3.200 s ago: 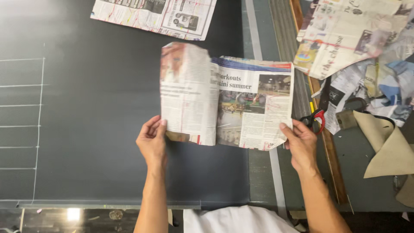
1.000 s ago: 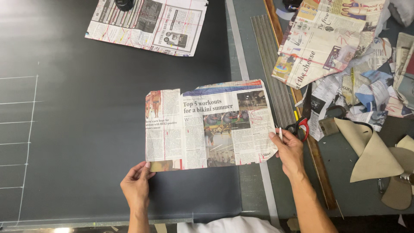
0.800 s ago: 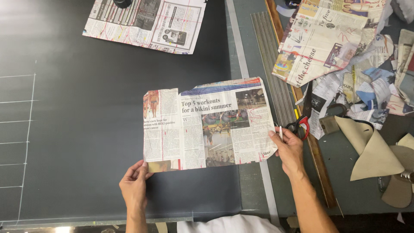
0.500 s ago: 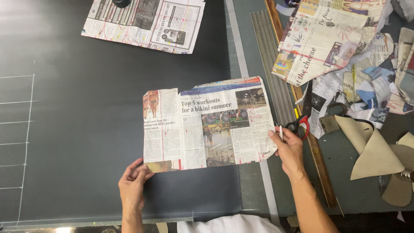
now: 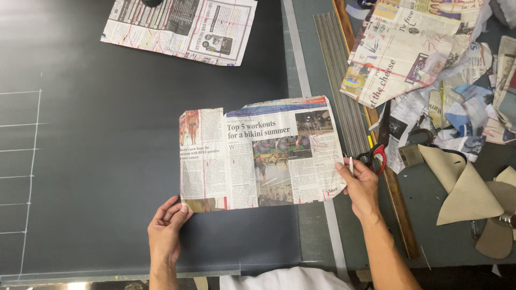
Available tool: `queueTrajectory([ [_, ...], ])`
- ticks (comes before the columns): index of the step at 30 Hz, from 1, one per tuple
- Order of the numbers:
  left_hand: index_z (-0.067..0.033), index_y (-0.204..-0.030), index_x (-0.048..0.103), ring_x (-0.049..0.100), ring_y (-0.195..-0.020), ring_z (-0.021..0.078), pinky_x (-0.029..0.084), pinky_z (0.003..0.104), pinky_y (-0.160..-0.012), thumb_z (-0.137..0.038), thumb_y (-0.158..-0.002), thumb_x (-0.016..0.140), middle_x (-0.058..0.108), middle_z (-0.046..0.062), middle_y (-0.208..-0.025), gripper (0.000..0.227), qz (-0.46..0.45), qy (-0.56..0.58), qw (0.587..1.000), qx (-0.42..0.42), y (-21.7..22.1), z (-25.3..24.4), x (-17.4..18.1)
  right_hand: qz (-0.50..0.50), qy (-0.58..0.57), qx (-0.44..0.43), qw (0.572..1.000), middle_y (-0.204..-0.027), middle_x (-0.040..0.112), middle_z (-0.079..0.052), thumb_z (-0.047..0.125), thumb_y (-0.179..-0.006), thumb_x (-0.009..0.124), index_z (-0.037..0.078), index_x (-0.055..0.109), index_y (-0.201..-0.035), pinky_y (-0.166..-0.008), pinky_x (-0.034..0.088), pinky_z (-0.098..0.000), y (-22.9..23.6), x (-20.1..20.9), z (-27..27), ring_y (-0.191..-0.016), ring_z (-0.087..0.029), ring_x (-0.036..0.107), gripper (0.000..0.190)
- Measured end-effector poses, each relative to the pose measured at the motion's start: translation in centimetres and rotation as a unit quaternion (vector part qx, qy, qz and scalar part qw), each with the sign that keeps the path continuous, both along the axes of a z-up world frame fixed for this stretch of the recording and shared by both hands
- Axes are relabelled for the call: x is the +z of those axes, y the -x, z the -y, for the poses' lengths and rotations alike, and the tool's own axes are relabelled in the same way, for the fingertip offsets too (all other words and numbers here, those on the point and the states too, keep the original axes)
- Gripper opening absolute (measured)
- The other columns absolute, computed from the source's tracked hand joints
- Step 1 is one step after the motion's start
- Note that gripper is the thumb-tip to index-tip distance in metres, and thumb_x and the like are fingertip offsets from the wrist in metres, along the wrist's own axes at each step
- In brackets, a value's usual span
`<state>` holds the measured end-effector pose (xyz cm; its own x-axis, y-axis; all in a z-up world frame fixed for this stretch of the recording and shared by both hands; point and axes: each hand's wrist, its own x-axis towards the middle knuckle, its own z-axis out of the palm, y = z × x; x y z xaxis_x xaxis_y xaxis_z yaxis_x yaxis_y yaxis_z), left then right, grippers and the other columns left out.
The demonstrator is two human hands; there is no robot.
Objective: The person uses a long metal ruler and a white marking tool to draw straight lines on a large black sheet laid on a table. They reposition the ruler multiple times to create a grid pattern and also measure a newspaper placed on the sheet.
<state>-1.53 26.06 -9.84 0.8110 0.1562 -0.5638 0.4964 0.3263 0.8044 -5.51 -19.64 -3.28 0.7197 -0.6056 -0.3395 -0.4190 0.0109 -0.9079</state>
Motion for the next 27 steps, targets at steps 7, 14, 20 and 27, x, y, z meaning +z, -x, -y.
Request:
queueTrajectory([
  [7, 0.0094, -0.127, 0.059, 0.073, -0.089, 0.0193, 0.063, 0.036, -0.086, 0.001, -0.089, 0.07, 0.074, 0.014, -0.099, 0.041, 0.009, -0.017, 1.0, 0.01, 0.1, -0.6, -0.6, -0.01, 0.004, -0.01, 1.0, -0.089, 0.076, -0.001, 0.016, -0.092, 0.074, 0.003, 0.07, -0.117, -0.047, 0.037, -0.0195, -0.1, 0.8, -0.6, -0.063, -0.001, 0.058, 0.028],
  [14, 0.0069, -0.125, 0.062, 0.072, -0.091, 0.0187, 0.062, 0.033, -0.085, -0.001, -0.09, 0.072, 0.073, 0.014, -0.101, 0.037, 0.0, -0.078, 0.996, 0.034, 0.3, -2.0, -0.1, 0.077, -0.037, 0.044, 0.995, -0.1, 0.077, -0.009, 0.004, -0.093, 0.071, -0.003, 0.065, -0.122, -0.071, 0.057, -0.0214, -2.5, 2.2, -2.7, -0.084, -0.008, 0.072, 0.03],
  [20, 0.0085, -0.121, 0.064, 0.071, -0.093, 0.0179, 0.062, 0.032, -0.083, 0.0, -0.093, 0.069, 0.071, 0.013, -0.106, 0.03, 0.004, -0.081, 0.993, 0.087, 1.0, -3.2, -0.6, 0.086, -0.036, 0.097, 0.991, -0.105, 0.077, -0.007, 0.007, -0.095, 0.069, -0.002, 0.066, -0.124, -0.077, 0.058, -0.0223, -4.7, 2.2, -5.1, -0.091, -0.009, 0.072, 0.031],
  [27, 0.0081, -0.129, 0.058, 0.069, -0.094, 0.0175, 0.064, 0.034, -0.083, 0.002, -0.097, 0.065, 0.066, 0.011, -0.105, 0.033, 0.02, -0.105, 0.976, 0.189, 3.4, -5.0, -3.0, 0.08, 0.065, 0.087, 0.991, -0.095, 0.067, 0.004, 0.015, -0.096, 0.072, 0.008, 0.067, -0.129, -0.063, 0.046, -0.0197, -4.8, 1.7, -5.7, -0.076, -0.003, 0.056, 0.034],
])
